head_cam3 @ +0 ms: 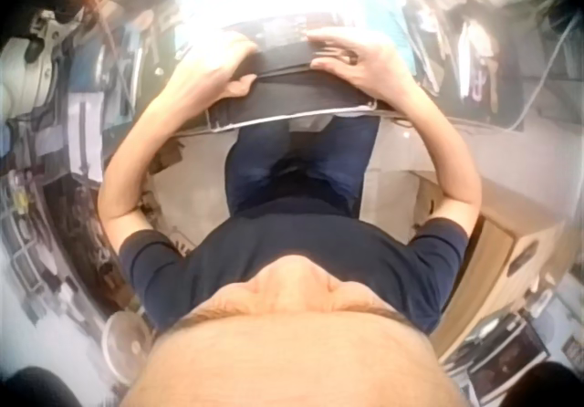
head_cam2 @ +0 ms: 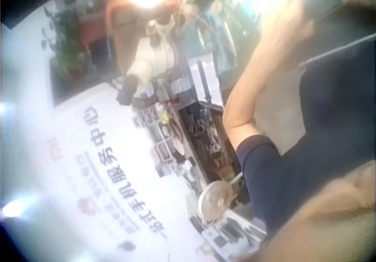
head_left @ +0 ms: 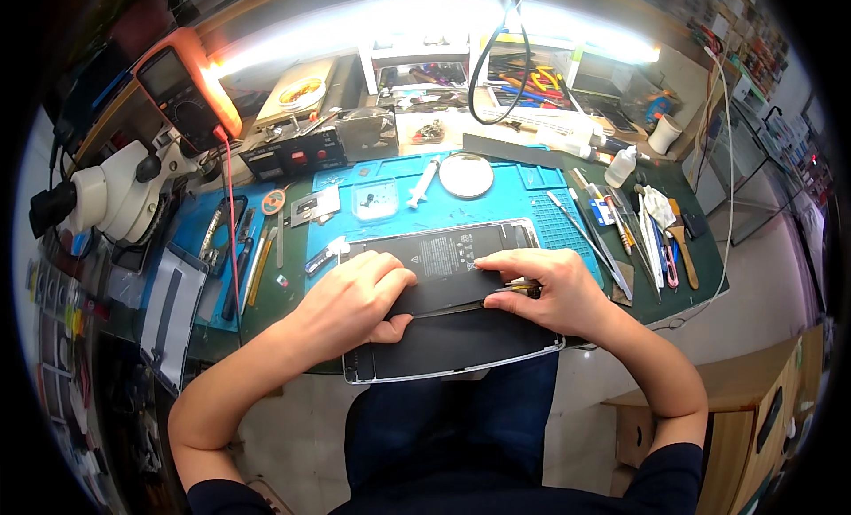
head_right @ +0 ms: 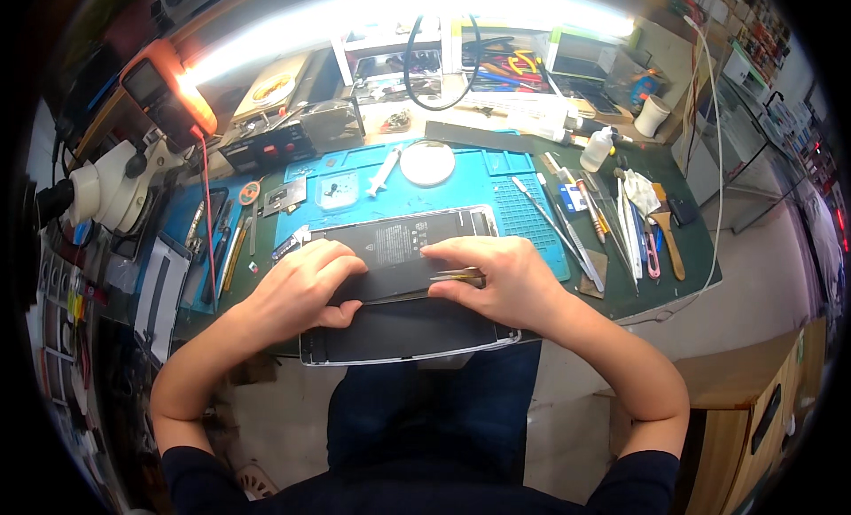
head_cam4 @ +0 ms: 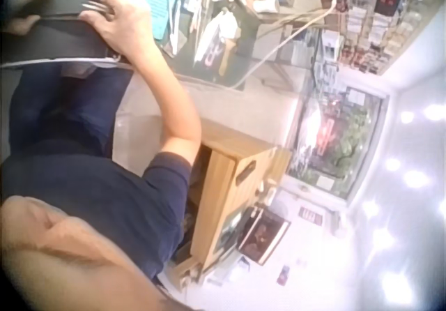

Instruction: The person removes the back cover of a tablet, then uses a screwdriver to remove screws from the battery connector area. They lift the battery and disconnect the battery connector from the motherboard. The person then removes the battery from the device.

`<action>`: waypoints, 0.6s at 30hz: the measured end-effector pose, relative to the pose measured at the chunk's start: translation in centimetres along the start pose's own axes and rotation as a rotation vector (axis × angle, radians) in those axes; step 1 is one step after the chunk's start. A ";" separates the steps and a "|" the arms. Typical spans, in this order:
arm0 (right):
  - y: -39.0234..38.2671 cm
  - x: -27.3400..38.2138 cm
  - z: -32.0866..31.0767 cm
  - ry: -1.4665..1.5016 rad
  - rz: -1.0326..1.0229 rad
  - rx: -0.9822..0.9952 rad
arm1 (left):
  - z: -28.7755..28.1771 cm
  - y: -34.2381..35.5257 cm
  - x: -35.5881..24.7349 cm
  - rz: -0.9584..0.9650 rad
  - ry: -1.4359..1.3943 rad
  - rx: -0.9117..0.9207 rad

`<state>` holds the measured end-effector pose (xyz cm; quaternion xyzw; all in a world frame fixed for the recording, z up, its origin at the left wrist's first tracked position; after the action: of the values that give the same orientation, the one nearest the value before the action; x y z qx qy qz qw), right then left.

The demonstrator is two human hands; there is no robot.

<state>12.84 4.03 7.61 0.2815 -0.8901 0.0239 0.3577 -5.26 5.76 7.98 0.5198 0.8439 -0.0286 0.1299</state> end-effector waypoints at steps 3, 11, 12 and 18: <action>0.0 0.8 -0.3 -0.050 -0.119 -0.057 | -0.5 0.0 0.9 0.001 -0.136 0.023; 0.3 1.1 -0.3 -0.003 -0.049 -0.025 | -1.3 -1.2 4.7 -0.140 -0.500 0.041; 0.3 1.1 -0.2 -0.006 -0.047 -0.024 | -1.4 -1.3 4.7 -0.160 -0.521 0.051; 0.3 1.2 0.0 -0.030 -0.042 0.001 | -1.3 -1.5 4.6 -0.097 -0.411 0.060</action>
<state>11.98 3.71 8.42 0.3008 -0.8892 0.0126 0.3446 -8.79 9.31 7.96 0.4653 0.8226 -0.1653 0.2820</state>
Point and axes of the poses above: each hand's wrist, its own y-axis towards the middle knuckle, its own z-axis out of the palm, x = y × z, the point moved 10 cm from there along y, towards the middle knuckle, and after that the axes turned 10 degrees about x, right-handed, at the moved point
